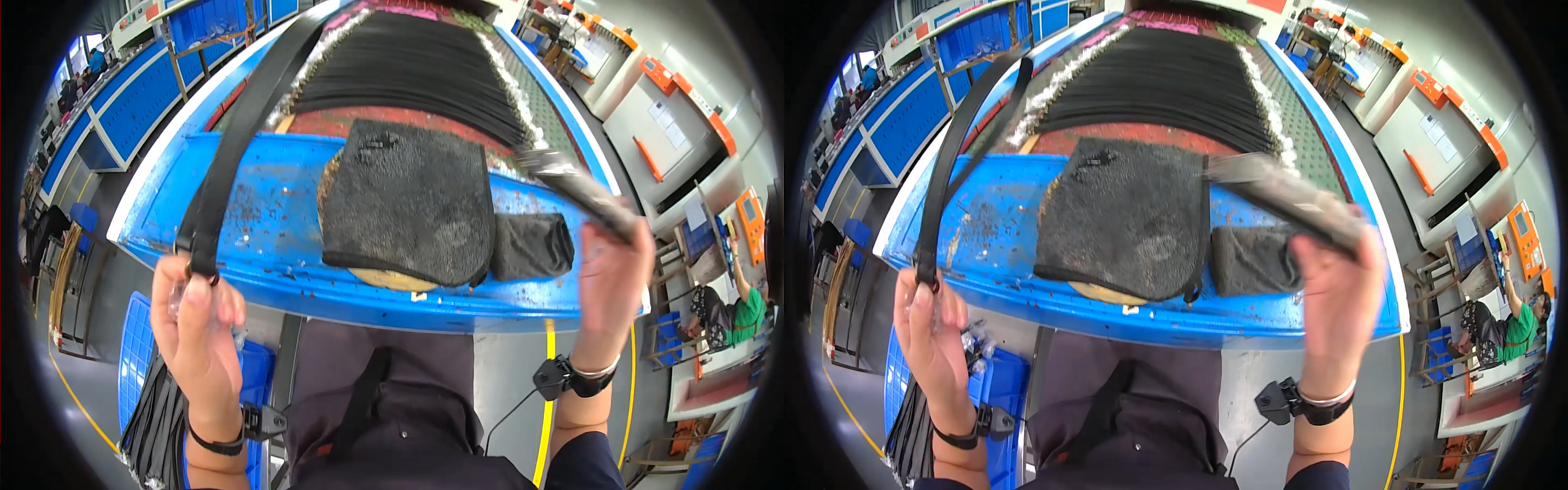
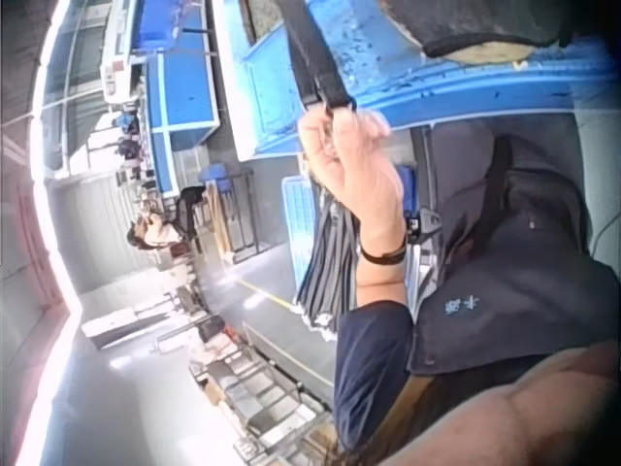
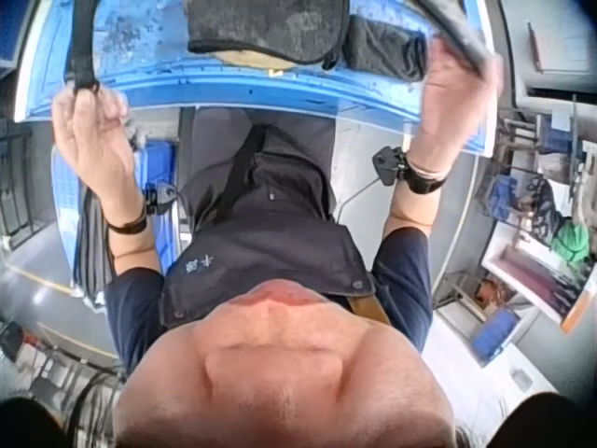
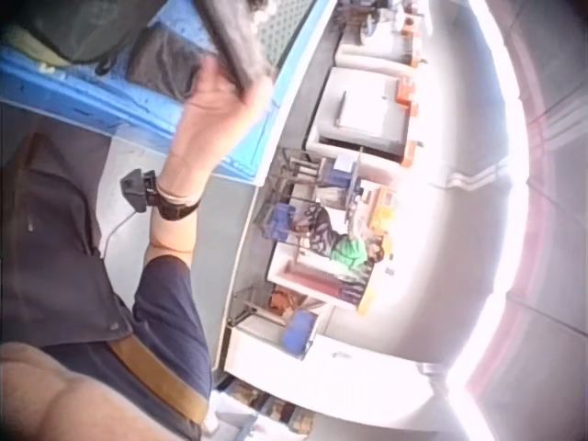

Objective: The person attaches a metal clasp to black straps using a handheld crimping tool. They repeatedly pick up a strap, insert the clasp, and crimp it to secure the connection, then place the finished strap onto a blue bin.

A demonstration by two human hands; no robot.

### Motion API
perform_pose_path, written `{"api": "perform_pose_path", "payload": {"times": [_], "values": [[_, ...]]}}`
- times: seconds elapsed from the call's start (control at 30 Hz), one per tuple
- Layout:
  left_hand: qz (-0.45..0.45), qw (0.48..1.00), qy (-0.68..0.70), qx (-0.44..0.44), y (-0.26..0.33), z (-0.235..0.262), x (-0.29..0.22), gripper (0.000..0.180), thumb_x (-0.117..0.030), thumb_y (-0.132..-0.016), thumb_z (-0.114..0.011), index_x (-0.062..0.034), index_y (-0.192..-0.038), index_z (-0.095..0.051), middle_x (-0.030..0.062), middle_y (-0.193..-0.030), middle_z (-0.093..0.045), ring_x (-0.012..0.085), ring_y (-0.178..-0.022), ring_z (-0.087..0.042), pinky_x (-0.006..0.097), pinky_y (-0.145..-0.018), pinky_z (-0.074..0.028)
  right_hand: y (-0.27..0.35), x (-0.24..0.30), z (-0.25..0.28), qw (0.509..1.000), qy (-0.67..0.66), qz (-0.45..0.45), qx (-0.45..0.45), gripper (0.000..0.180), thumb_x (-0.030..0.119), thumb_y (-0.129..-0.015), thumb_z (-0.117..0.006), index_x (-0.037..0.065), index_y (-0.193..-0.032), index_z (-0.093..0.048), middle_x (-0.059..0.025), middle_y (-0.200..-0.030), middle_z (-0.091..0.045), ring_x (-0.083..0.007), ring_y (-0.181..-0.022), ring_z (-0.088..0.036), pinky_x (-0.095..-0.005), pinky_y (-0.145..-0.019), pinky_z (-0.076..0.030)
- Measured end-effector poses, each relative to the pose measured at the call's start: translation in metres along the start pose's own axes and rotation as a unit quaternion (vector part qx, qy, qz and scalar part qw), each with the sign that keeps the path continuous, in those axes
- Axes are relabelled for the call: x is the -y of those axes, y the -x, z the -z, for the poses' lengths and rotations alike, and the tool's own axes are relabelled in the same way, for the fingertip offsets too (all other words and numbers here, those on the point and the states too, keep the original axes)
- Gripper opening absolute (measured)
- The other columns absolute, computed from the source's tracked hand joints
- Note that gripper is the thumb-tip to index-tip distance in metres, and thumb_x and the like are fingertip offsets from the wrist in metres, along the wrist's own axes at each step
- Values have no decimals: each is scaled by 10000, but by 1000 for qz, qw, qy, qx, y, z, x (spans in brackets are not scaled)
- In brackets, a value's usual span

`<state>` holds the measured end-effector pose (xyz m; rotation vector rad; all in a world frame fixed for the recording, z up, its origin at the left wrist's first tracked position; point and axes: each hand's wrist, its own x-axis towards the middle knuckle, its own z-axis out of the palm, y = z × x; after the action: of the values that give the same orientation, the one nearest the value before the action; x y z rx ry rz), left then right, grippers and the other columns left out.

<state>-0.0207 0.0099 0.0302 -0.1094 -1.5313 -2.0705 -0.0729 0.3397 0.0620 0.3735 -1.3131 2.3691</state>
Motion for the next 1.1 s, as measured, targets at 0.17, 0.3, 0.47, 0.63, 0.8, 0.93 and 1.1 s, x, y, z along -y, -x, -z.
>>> {"api": "perform_pose_path", "payload": {"times": [0.17, 0.3, 0.47, 0.63, 0.8, 0.93, 1.1], "values": [[-2, 997, 46, -64, 2, 10, -2, 225, -201, -847, -588, -63, -839, -411, 3, -656, -408, 81, -557, -412, 234, -513, -349, -15, -34, -43, 987, 97, -115, 50, 448, 104, -866, -544, 23, -1264, -354, -130, -1133, -522, -206, -966, -579, -362, -812, -514], [-51, 993, 37, -98, 9, 18, 11, 237, -177, -820, -596, -64, -833, -388, 38, -709, -428, 106, -560, -430, 235, -511, -361, -23, -54, -46, 949, 302, -46, 76, 589, 151, -814, -638, 8, -1297, -332, -103, -1172, -478, -150, -1028, -489, -272, -882, -387], [-86, 992, -4, -92, 16, 25, 22, 199, -96, -792, -569, -43, -818, -379, 89, -852, -388, 111, -583, -427, 232, -495, -399, -20, -55, -11, 882, 451, -72, 115, 575, 158, -825, -612, -39, -1297, -350, -157, -1241, -458, -206, -1157, -434, -309, -976, -326], [-139, 980, -114, -81, 19, 30, 24, 209, -132, -810, -564, -64, -825, -368, 55, -723, -408, 111, -569, -424, 235, -516, -356, 5, -30, -13, 759, 626, 147, 106, 439, 171, -834, -557, -16, -1220, -465, -186, -1302, -426, -316, -1233, -375, -395, -1037, -242], [-153, 973, -172, -25, 25, 24, 31, 193, -61, -752, -600, -52, -816, -418, 84, -786, -408, 150, -642, -412, 276, -587, -383, 38, -32, -2, 572, 797, 87, 175, 192, 172, -798, -596, 39, -919, -662, -132, -1296, -460, -383, -1292, -266, -540, -1047, -106], [-233, 940, -249, 26, 22, 3, 23, 209, 4, -706, -613, -55, -817, -445, 93, -723, -450, 178, -621, -435, 281, -589, -370, 43, -18, -16, 570, 793, 160, 143, 206, 157, -786, -613, 46, -952, -663, -127, -1302, -455, -390, -1292, -262, -555, -1043, -101], [-286, 906, -301, 81, 20, -19, 24, 230, 3, -683, -638, -72, -832, -479, 86, -697, -490, 197, -613, -445, 305, -562, -353, 46, -13, -9, 589, 778, 140, 172, 175, 158, -791, -593, 68, -909, -688, -129, -1291, -470, -385, -1294, -264, -549, -1047, -95]]}}
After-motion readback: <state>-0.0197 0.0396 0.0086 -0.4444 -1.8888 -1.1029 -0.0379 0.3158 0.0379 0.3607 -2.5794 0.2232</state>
